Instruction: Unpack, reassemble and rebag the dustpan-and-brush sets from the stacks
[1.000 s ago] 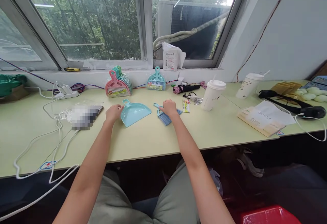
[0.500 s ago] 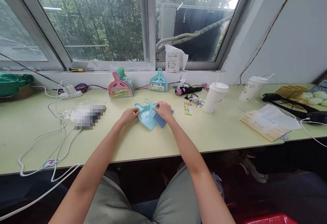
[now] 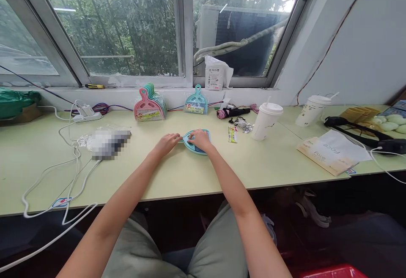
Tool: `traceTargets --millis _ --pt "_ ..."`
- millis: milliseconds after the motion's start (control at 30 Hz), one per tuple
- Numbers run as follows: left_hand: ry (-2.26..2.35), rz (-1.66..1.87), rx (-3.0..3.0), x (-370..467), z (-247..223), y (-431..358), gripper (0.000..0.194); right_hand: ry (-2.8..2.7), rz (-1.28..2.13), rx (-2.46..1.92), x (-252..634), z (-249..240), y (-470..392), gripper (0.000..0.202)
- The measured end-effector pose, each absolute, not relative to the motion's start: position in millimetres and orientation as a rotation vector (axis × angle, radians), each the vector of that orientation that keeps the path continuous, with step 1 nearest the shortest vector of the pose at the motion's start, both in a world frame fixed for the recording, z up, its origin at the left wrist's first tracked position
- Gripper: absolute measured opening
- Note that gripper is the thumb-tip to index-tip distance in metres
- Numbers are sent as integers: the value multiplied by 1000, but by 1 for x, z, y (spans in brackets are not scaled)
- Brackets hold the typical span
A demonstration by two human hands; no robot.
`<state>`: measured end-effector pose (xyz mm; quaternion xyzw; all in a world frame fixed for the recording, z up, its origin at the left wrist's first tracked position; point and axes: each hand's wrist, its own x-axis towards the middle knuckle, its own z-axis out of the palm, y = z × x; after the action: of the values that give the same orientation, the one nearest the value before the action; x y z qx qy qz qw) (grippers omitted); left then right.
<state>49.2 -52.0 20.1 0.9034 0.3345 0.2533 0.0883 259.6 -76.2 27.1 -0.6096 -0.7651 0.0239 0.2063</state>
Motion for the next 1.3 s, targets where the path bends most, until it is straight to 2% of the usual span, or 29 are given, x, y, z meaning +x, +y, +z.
traceTargets --millis 167,400,467,533,600,700,767,833,967,1100,1233,1300 --pt "1122 743 2509 59 16 -52 10 -2144 86 -1748 257 26 -71 13" --pt "1090 804 2530 58 14 -53 17 -2144 160 -1771 252 30 -75 11" --pt "1108 1012 2445 59 15 -55 27 -2075 219 -1758 253 30 -77 12" --pt "1142 1213 2183 62 17 -58 47 -1948 188 -1748 251 30 -78 10" --pt "1063 1184 1811 68 19 -62 55 -1783 77 -1723 245 31 -79 11" --pt "764 911 1414 78 20 -67 48 -1669 45 -1627 237 34 -76 20" --pt "682 866 1290 82 19 -67 43 -1653 110 -1585 241 36 -74 27" --pt "760 941 1182 82 17 -63 40 -1547 93 -1662 259 36 -71 33" --pt "992 1147 952 68 15 -45 32 -1229 -167 -2070 322 25 -70 47" --pt "1041 1228 845 47 13 -29 23 -1281 21 -2346 359 9 -71 54" --pt "1082 1250 836 36 10 -21 19 -1814 234 -1903 332 5 -66 61" --pt "1097 1272 845 34 10 -20 20 -2005 334 -1645 308 6 -64 56"
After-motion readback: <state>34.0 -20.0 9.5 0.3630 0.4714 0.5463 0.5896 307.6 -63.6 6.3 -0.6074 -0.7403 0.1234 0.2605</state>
